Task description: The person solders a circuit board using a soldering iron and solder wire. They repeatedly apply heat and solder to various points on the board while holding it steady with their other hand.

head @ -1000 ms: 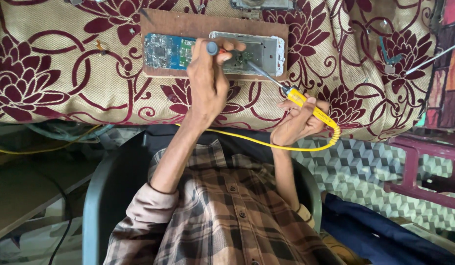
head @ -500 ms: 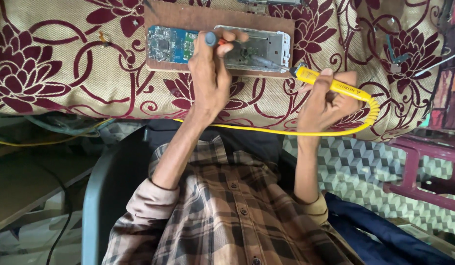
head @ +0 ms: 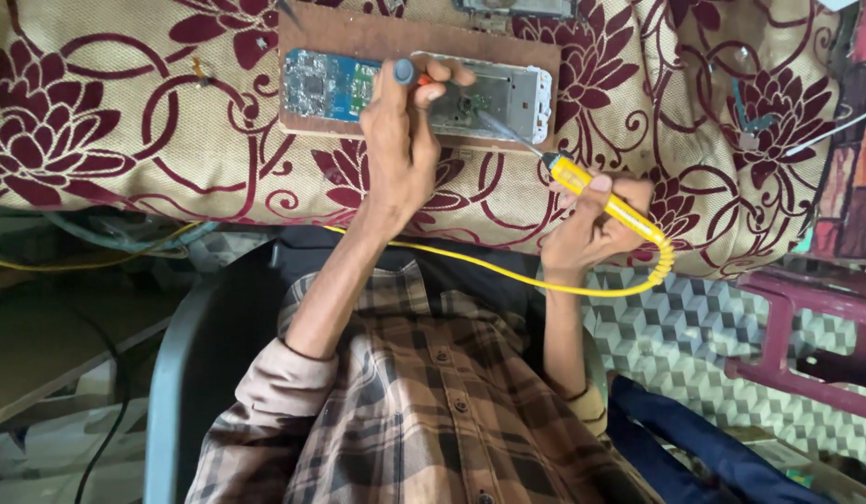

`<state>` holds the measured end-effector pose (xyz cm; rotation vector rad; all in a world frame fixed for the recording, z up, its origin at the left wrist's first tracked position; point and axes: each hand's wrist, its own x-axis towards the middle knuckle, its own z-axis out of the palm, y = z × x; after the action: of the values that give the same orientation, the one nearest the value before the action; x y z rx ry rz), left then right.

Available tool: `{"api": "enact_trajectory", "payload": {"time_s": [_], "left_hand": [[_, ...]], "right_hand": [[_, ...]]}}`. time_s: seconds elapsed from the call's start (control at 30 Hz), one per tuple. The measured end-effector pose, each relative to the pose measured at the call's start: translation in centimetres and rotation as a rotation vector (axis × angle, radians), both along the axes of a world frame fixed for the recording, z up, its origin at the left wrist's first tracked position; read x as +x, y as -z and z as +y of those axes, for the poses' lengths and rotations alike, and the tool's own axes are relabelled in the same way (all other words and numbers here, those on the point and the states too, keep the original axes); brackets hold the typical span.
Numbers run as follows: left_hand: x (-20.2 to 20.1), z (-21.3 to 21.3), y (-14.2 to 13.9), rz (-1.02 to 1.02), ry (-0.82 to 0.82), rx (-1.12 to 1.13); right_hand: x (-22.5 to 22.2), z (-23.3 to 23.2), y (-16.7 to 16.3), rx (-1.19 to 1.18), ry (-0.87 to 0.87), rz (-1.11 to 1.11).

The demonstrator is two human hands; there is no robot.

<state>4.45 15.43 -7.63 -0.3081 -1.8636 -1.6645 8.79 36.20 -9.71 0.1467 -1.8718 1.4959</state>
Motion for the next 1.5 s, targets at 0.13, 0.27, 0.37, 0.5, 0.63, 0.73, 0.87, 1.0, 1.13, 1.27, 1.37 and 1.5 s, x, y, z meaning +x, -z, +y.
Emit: {"api": "enact_trajectory", "payload": {"time_s": [0.13,0.27,0.37,0.5,0.63,0.73,0.87,1.0,1.13,1.27,1.37,1.5], "left_hand": [[0.2,0.2,0.2,0.001,-0.021,-0.098],[0.1,0.5,0.6,0.037,-0.065,-0.182],[0.0,0.8,0.5,0.036,-0.065,-0.180],[0.2,0.9,-0.1,0.073,-0.098,-0.206],[0.5,0.9,-0.3,0.043,-0.077,-0.172],[0.7,1.0,-0.4,0.032,-0.051,-0.139],[1.5,0.8,-0.7,0.006,0.007,-0.100],[2.2,0.6,-1.2,0.014,-0.029,-0.142],[2.6,0.9,-1.3,0.024,-0.052,-0.156],[2.7,1.2,-1.0,0.046,-0.076,-0.145],[2.8,1.2,-0.6,0.028,-0.079,-0.138],[2.6,1.8,-0.1,0.088,-0.096,-0.150]], "right_hand": [[0.3,-0.5,-0.6,-0.003,-0.010,-0.014],[0.5,-0.7,-1.9,0.167,0.061,-0.039],[0.5,-0.9,-3.0,0.396,0.307,-0.153],[0.9,-1.2,-3.3,0.243,0.109,-0.002],[1.8,-0.6,-1.9,0.217,0.128,-0.031],[1.6,0.3,-0.4,0.179,0.106,-0.021],[0.6,1.2,0.8,0.059,0.111,-0.057],[-0.3,1.9,0.9,-0.068,-0.021,-0.040],[0.0,2.1,1.3,-0.039,-0.034,0.034],[-0.1,1.9,2.2,-0.195,-0.141,0.096],[-0.2,2.2,2.9,-0.162,-0.126,0.089],[-0.1,3.3,3.6,-0.135,-0.056,0.027]]}}
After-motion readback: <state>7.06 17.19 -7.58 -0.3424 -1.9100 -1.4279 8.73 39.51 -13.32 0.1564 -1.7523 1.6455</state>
